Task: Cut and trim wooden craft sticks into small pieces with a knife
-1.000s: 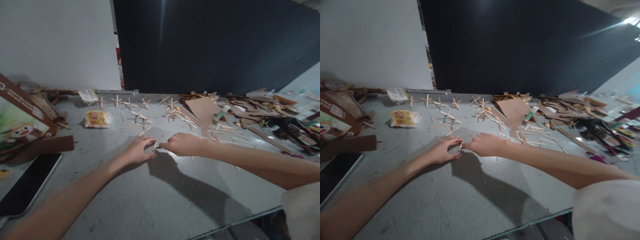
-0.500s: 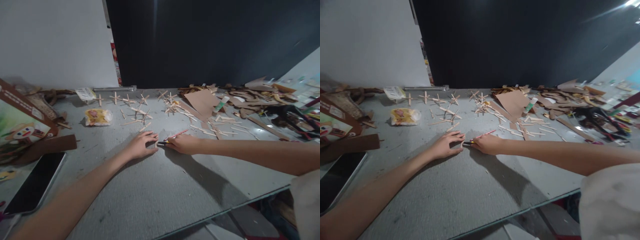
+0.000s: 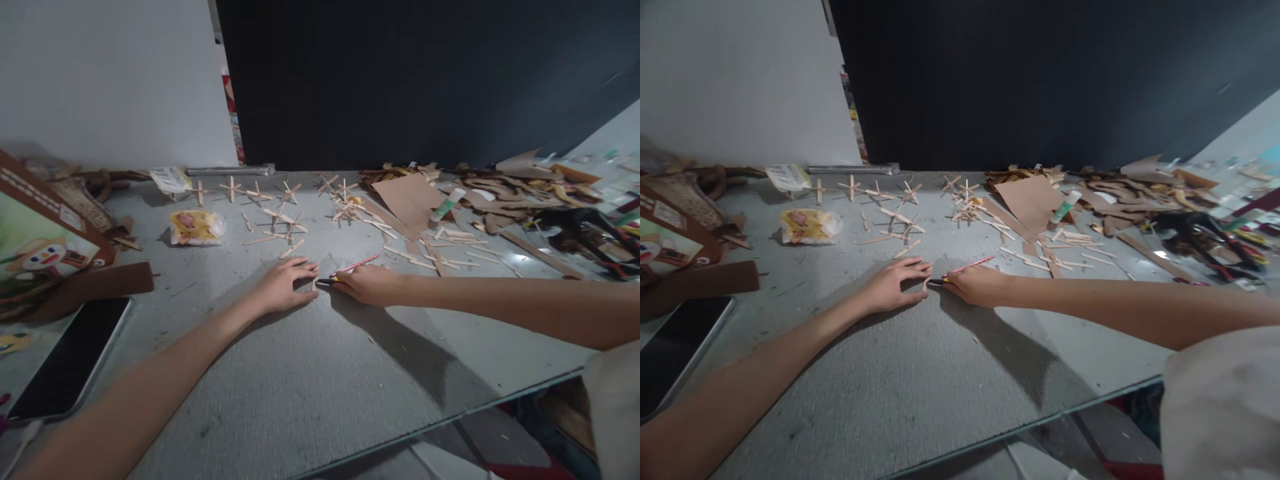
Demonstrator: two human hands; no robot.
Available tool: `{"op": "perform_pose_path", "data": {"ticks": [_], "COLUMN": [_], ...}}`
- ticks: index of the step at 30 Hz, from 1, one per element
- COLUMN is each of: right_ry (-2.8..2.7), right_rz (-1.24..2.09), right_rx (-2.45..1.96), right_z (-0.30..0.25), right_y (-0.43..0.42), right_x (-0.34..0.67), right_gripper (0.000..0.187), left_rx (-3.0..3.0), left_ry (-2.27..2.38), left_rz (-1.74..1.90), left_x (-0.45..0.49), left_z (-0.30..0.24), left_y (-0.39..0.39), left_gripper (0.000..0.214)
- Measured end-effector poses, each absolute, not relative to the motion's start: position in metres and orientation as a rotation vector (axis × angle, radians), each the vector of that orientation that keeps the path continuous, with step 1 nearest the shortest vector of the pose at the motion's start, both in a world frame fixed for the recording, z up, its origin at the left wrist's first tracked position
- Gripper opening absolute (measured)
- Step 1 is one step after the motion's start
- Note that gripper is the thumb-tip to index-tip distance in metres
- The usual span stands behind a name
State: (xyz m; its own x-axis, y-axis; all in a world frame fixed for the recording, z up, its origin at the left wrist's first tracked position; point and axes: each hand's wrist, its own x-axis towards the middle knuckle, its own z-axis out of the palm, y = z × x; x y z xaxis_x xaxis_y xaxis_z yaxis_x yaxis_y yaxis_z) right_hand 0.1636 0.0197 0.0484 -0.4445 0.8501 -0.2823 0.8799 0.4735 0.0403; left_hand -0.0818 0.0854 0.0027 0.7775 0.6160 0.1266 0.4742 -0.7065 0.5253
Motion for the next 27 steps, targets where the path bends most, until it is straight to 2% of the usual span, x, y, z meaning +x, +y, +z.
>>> {"op": "perform_pose_path", "data": {"ticks": [7, 13, 18, 23, 27], "right_ry": [2.444, 2.400, 2.324, 2.312, 2.343], "right_rz": [-0.134, -0.255, -0.262, -0.259, -0.234], "right_rx": [1.443, 1.411, 1.320, 1.300, 1.339], "right_z": [0.053, 0.060, 0.074, 0.076, 0.065], "right_y": [0.018, 0.022, 0.034, 0.035, 0.023], "right_x": [0.158, 0.154, 0.149, 0.147, 0.149], "right_gripper": [0.038, 0.037, 0.039, 0.031, 0.040], "left_rx": [2.484, 2.454, 2.439, 2.445, 2.444], "left_ry": [0.819, 0.793, 0.798, 0.796, 0.819], "left_rz": [0.406, 0.355, 0.359, 0.370, 0.368], "left_x": [-0.081, -0.081, -0.080, -0.080, -0.079], "left_z": [0.002, 0.006, 0.006, 0.004, 0.004], "left_y": [0.084, 0.084, 0.085, 0.085, 0.085], "left_gripper": [0.047, 0.054, 0.051, 0.051, 0.053]}}
